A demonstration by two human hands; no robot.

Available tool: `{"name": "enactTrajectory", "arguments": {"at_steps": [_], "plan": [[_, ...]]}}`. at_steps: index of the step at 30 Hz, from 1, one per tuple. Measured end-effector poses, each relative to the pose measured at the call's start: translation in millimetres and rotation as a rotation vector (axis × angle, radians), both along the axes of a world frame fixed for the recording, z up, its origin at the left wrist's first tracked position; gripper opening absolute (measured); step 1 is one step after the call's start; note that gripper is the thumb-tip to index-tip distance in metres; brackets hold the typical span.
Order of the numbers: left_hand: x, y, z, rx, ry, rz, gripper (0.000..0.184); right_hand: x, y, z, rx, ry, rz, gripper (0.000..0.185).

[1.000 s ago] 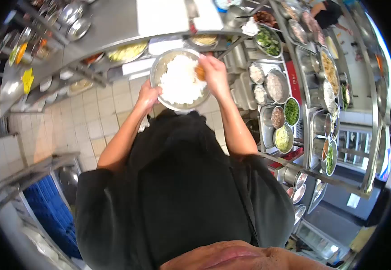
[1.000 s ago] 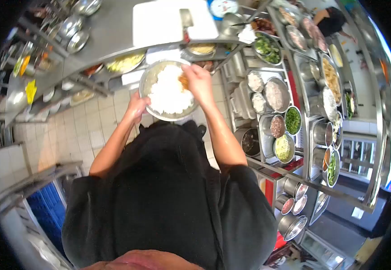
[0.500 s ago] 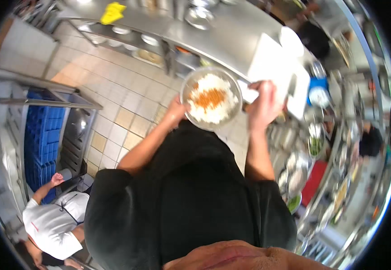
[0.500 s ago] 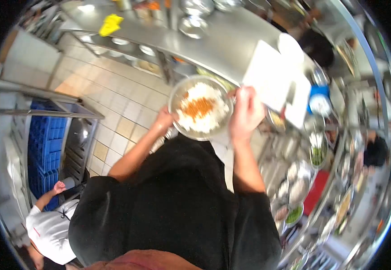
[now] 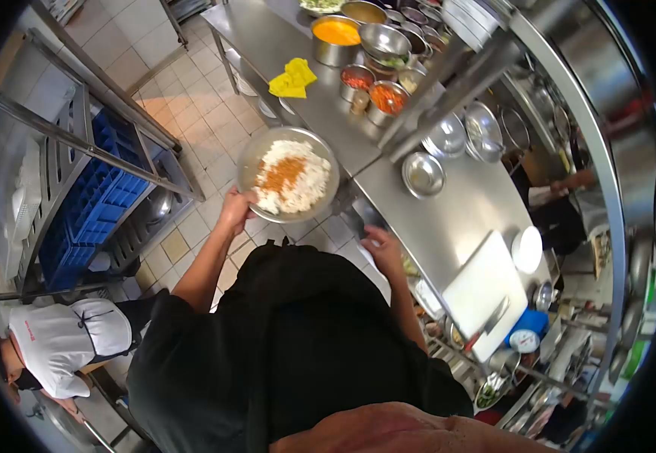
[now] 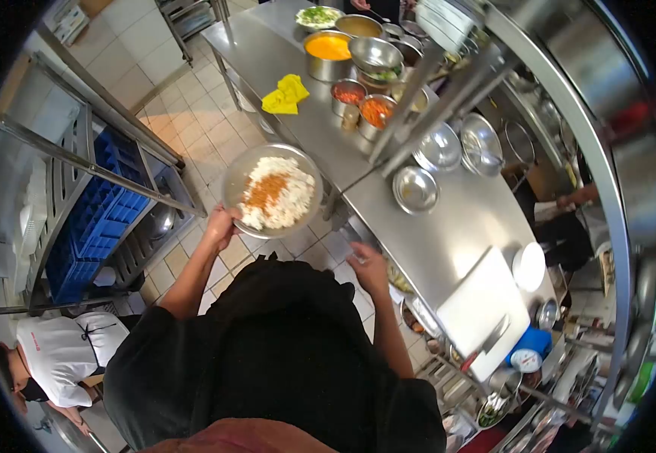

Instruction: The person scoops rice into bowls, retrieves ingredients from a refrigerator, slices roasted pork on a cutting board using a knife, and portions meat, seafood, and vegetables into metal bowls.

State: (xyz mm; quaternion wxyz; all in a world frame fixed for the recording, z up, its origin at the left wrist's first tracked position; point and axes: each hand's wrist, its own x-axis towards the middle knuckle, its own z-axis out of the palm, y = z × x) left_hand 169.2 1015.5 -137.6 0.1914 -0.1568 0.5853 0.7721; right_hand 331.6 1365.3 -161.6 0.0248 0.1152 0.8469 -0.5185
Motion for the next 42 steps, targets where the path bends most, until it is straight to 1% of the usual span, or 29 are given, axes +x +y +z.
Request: {"name": "enactTrajectory", "arguments": {"at_steps": [1, 2, 3, 6, 9, 11, 12, 13, 14, 17, 18, 22, 23, 25, 27, 28, 29, 30, 31, 32, 33, 34, 35, 36, 37, 38, 39, 41, 42], "plan": [[-24.4, -13.1, 0.3, -0.008, 0.002, 0.059, 0.042, -17.7, -11.0, -11.0, -0.125, -0.041, -0.003, 0.036], [-46.5, -22.4, -2.1, -0.008, 0.007, 0.091, 0.042, -29.2, -15.9, -20.3, -0.048, -0.118, 0.034, 0.036], [-76.7, -30.9, -2.0, -0.01, 0.014, 0.117, 0.042, -49.5, -28.5, -10.1, 0.028, -0.193, 0.066, 0.036], [-180.6, -57.3, -18.1, -0.027, 0.032, 0.189, 0.041, -105.4, -57.3, -31.3, 0.059, -0.291, 0.109, 0.035], [-291.6, -76.3, -37.8, 0.013, 0.092, 0.163, 0.039, -141.5, -76.4, -64.5, 0.153, -0.28, 0.129, 0.036], [-358.6, -70.0, -32.4, 0.029, 0.113, 0.197, 0.039, -159.0, -88.9, -79.1, 0.086, -0.35, -0.022, 0.035], [-392.1, -69.1, -40.0, 0.073, 0.134, 0.196, 0.04, -165.5, -92.9, -86.5, 0.062, -0.413, -0.093, 0.035], [-423.1, -67.9, -44.5, 0.055, 0.124, 0.194, 0.039, -171.0, -95.0, -92.1, 0.037, -0.466, -0.167, 0.035], [-453.5, -67.0, -53.3, 0.037, 0.118, 0.19, 0.039, -177.1, -98.2, -88.7, 0.029, -0.471, -0.18, 0.035], [-529.0, -64.8, -84.4, 0.036, 0.094, 0.164, 0.044, -204.0, -128.7, -35.0, -0.3, -0.518, -0.439, 0.035], [-554.3, -64.3, -98.2, 0.064, 0.093, 0.145, 0.044, -205.0, -131.5, -42.3, -0.334, -0.499, -0.474, 0.034], [-611.3, -51.5, -107.4, 0.17, 0.117, 0.087, 0.045, -203.8, -145.4, -43.3, -0.083, -0.547, -0.436, 0.034], [-612.4, -53.8, -110.3, 0.182, 0.12, 0.078, 0.046, -166.9, -142.6, -85.8, 0.097, -0.51, -0.249, 0.033], [-615.7, -56.8, -99.2, 0.2, -0.03, 0.013, 0.044, -94.5, -136.8, -169.7, 0.508, -0.368, 0.068, 0.03], [-607.6, -61.0, -79.3, 0.222, -0.17, -0.044, 0.045, -85.1, -148.0, -156.6, 0.242, -0.561, -0.169, 0.025], [-596.2, -61.0, -69.3, 0.07, -0.141, -0.111, 0.043, -79.3, -152.4, -150.6, 0.1, -0.651, -0.282, 0.023], [-580.7, -59.3, -57.7, -0.084, -0.11, -0.175, 0.042, -67.2, -151.1, -170.4, 0.242, -0.525, -0.201, 0.021], [-572.8, -51.7, -46.0, -0.241, -0.076, -0.239, 0.041, -52.9, -145.7, -210.2, 0.379, -0.396, -0.12, 0.019], [-572.9, -36.0, -33.8, -0.259, 0.028, -0.319, 0.039, -68.9, -149.3, -204.2, 0.513, -0.265, -0.04, 0.018], [-575.3, -16.8, -22.5, -0.278, 0.134, -0.397, 0.037, -88.4, -144.3, -200.0, 0.582, -0.461, 0.072, 0.018], [-580.9, 4.5, -14.5, -0.295, 0.24, -0.474, 0.035, -129.3, -144.2, -144.4, 0.303, -0.114, -0.151, 0.019], [-597.2, 33.7, -8.1, -0.271, 0.336, -0.49, 0.034, -200.0, -163.2, -64.4, -0.337, -0.395, -0.657, 0.025], [-618.4, 66.9, -0.6, -0.249, 0.429, -0.51, 0.032, -221.4, -155.7, -78.3, -0.164, -0.303, -0.456, 0.03], [-635.1, 101.3, 9.0, -0.264, 0.459, -0.566, 0.032, -280.0, -159.9, -23.4, -0.419, -0.415, -0.661, 0.03], [-654.7, 136.2, 16.9, -0.275, 0.488, -0.626, 0.033, -312.0, -158.9, -17.3, -0.49, -0.372, -0.684, 0.03], [-683.0, 174.0, 8.3, -0.369, 0.538, -0.695, 0.035, -343.8, -157.3, -14.7, -0.547, -0.313, -0.678, 0.03], [-709.0, 211.2, -9.7, -0.462, 0.59, -0.766, 0.038, -378.4, -158.0, 1.3, -0.636, -0.231, -0.699, 0.032], [-741.0, 270.1, -25.9, -0.583, 0.436, -0.881, 0.036, -439.6, -155.6, 15.5, -0.811, -0.126, -0.763, 0.032], [-748.5, 291.1, -34.1, -0.501, 0.349, -0.865, 0.033, -466.3, -153.6, 20.6, -0.863, -0.066, -0.788, 0.031]]}}
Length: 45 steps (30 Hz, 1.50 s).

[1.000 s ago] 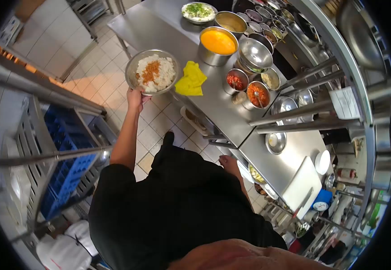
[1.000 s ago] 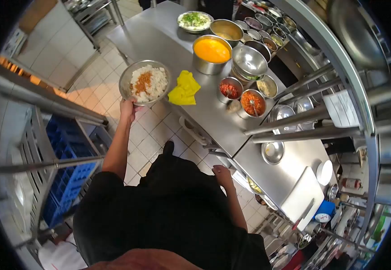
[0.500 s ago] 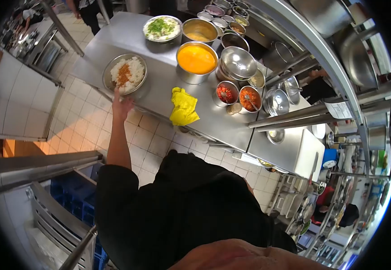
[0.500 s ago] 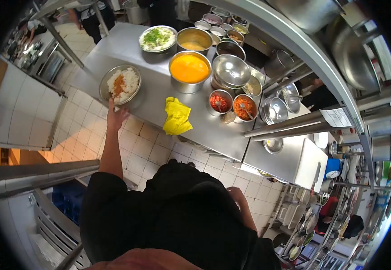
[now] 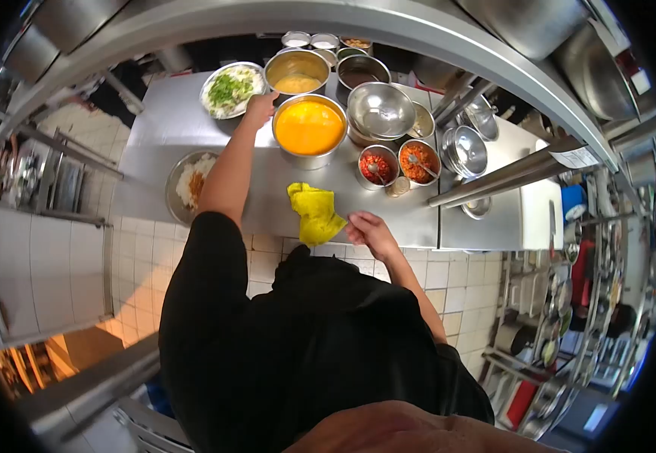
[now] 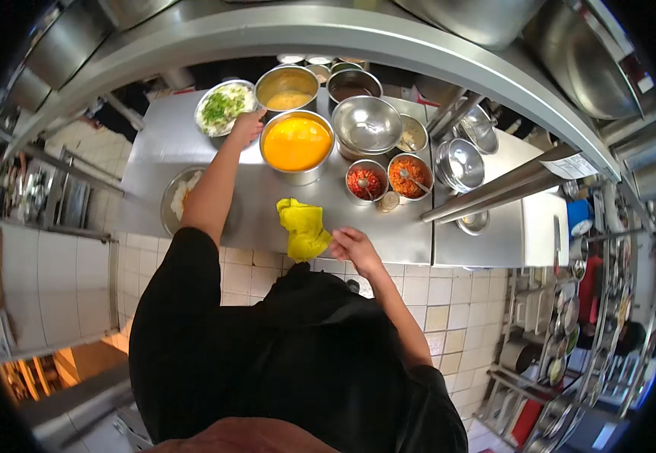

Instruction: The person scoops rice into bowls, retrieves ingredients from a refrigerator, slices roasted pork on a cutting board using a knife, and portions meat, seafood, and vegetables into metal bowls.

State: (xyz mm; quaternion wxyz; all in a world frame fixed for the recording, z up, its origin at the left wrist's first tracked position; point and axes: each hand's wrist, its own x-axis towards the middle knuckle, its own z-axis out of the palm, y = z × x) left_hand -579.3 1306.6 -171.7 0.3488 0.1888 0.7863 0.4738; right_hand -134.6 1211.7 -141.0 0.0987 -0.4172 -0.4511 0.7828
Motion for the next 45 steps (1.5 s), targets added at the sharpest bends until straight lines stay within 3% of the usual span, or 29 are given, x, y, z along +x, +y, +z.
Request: {"name": "enactTrajectory", "arguments": {"at_steps": [2, 6, 10, 14, 18, 21, 24, 27, 29, 33, 36, 42, 45], "plan": [[-9.4, 33.9, -18.2, 0.073, -0.215, 0.069, 0.027, -43.1, 3.6, -1.9, -0.053, 0.066, -0.095, 0.029], [-18.6, 76.3, -38.1, 0.076, -0.263, 0.361, 0.018, -98.9, 9.1, -16.7, -0.146, 0.147, -0.2, 0.027], [-20.8, 72.0, -18.7, 0.04, -0.272, 0.307, 0.025, -126.0, 17.6, -23.2, -0.155, 0.133, -0.285, 0.028], [-29.7, 73.7, -19.5, 0.242, -0.19, 0.288, 0.011, -147.5, 28.2, -30.4, -0.141, 0.155, -0.341, 0.029], [-29.3, 65.1, 12.3, 0.383, -0.2, 0.275, 0.008, -168.8, 37.1, -32.5, -0.17, 0.216, -0.435, 0.029], [-38.1, 63.2, 14.2, 0.465, -0.11, 0.263, 0.009, -178.0, 45.1, -43.3, -0.18, 0.271, -0.448, 0.029], [-77.1, 74.5, -12.1, 0.489, 0.392, 0.168, 0.006, -182.1, 47.1, -44.4, -0.158, 0.262, -0.465, 0.027], [-50.1, 42.8, 32.6, 0.428, 0.7, 0.141, 0.012, -183.7, 51.0, -46.8, -0.135, 0.246, -0.452, 0.027], [-31.0, 21.7, 63.6, 0.328, 0.54, 0.11, 0.015, -187.6, 54.4, -44.7, -0.144, 0.289, -0.466, 0.027], [-23.5, 9.9, 73.9, 0.45, 0.77, 0.069, 0.019, -199.4, 62.9, -41.9, -0.137, 0.319, -0.472, 0.029], [-14.6, 3.7, 83.6, 0.572, 0.646, 0.02, 0.02, -209.1, 73.1, -45.3, -0.145, 0.283, -0.463, 0.029], [-1.7, -0.3, 92.3, 0.688, 0.794, 0.015, 0.018, -219.6, 86.8, -46.0, -0.109, 0.25, -0.476, 0.029], [-3.8, 2.6, 90.8, 0.762, 1.003, -0.062, 0.017, -215.2, 84.0, -46.7, -0.119, 0.242, -0.476, 0.033]]}}
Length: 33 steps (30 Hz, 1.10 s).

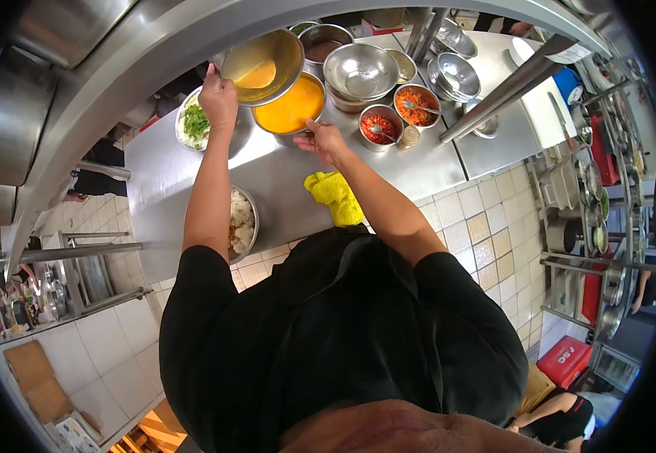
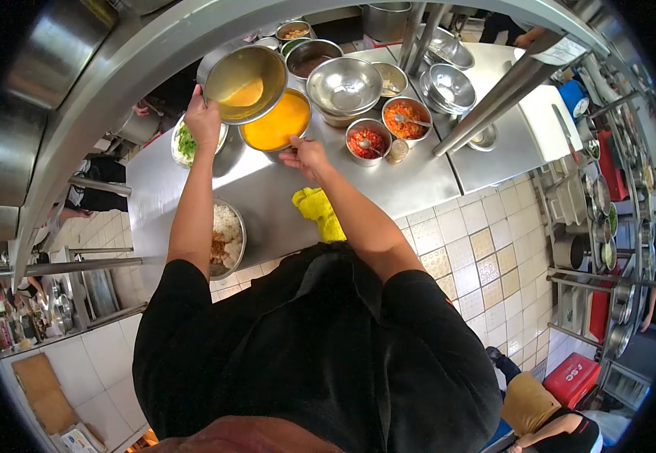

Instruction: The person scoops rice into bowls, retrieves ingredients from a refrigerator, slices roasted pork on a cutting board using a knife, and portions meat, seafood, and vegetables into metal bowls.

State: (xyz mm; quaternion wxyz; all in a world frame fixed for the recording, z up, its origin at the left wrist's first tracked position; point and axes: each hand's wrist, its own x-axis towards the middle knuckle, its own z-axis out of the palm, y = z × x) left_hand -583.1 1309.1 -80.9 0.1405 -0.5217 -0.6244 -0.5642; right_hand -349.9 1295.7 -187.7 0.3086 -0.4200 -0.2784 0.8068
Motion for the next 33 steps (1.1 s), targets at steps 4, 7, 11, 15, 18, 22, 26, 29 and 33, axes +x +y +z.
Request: {"name": "enactTrajectory", "arguments": {"at_steps": [4, 7, 11, 15, 18, 22, 26, 29, 33], "plan": [[0.8, -0.3, 3.9, 0.033, 0.147, -0.036, 0.009, 17.7, -14.7, -3.6, -0.041, 0.06, -0.028, 0.036], [6.8, -0.8, 9.7, 0.076, 0.191, -0.047, 0.015, 40.4, -33.8, -5.1, -0.066, 0.091, -0.014, 0.037], [14.5, -1.7, 15.2, 0.122, 0.197, -0.07, 0.015, 68.9, -53.8, -10.5, -0.066, 0.071, -0.004, 0.036], [16.6, -0.7, 14.1, 0.121, 0.192, -0.054, 0.015, 86.4, -69.3, -2.7, -0.066, 0.036, -0.039, 0.034], [16.8, 1.9, 12.5, 0.138, 0.21, -0.048, 0.015, 99.6, -72.8, -6.5, -0.064, 0.048, -0.056, 0.036], [15.6, 4.5, 10.7, 0.147, 0.202, -0.044, 0.014, 113.0, -80.0, -7.1, -0.064, 0.022, -0.107, 0.034], [15.6, 1.6, 12.7, 0.116, 0.193, -0.017, 0.013, 125.0, -85.8, -12.8, -0.066, 0.014, -0.133, 0.033], [12.7, 4.3, 11.2, 0.161, 0.231, -0.012, 0.013, 131.6, -88.5, -11.1, -0.073, -0.001, -0.151, 0.032], [11.8, 1.3, 15.5, 0.135, 0.222, -0.018, 0.014, 140.3, -91.3, -13.4, -0.077, 0.001, -0.161, 0.032]]}}
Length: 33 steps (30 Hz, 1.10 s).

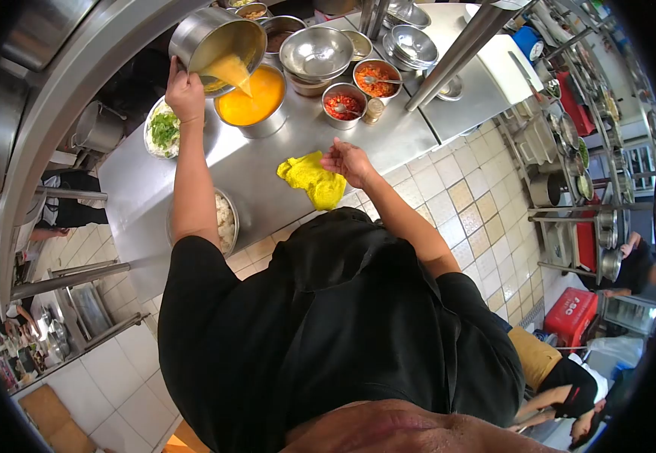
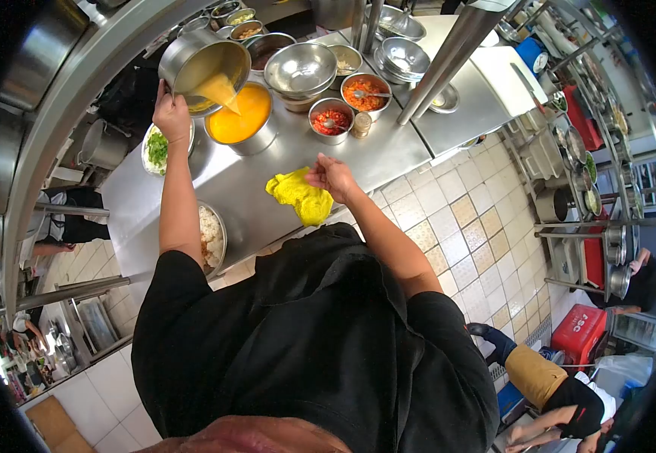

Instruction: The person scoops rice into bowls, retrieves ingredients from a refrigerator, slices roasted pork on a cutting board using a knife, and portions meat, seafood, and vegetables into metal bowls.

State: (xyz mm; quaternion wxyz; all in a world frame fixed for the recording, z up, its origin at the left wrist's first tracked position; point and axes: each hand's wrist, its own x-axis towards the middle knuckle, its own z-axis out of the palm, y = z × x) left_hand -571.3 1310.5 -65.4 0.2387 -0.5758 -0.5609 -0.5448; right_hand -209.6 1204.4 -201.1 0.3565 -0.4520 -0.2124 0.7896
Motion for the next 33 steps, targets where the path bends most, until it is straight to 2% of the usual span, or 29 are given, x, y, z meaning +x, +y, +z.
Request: {"name": "enactTrajectory", "arguments": {"at_steps": [24, 33], "plan": [[-0.2, 5.3, 24.9, 0.135, 0.085, 0.021, 0.018, 12.3, 0.1, 4.0, 0.011, -0.041, 0.021, 0.032], [4.8, 3.9, 32.3, 0.145, 0.214, 0.1, 0.019, 44.2, -1.9, -5.8, -0.012, -0.005, -0.005, 0.029]]}}
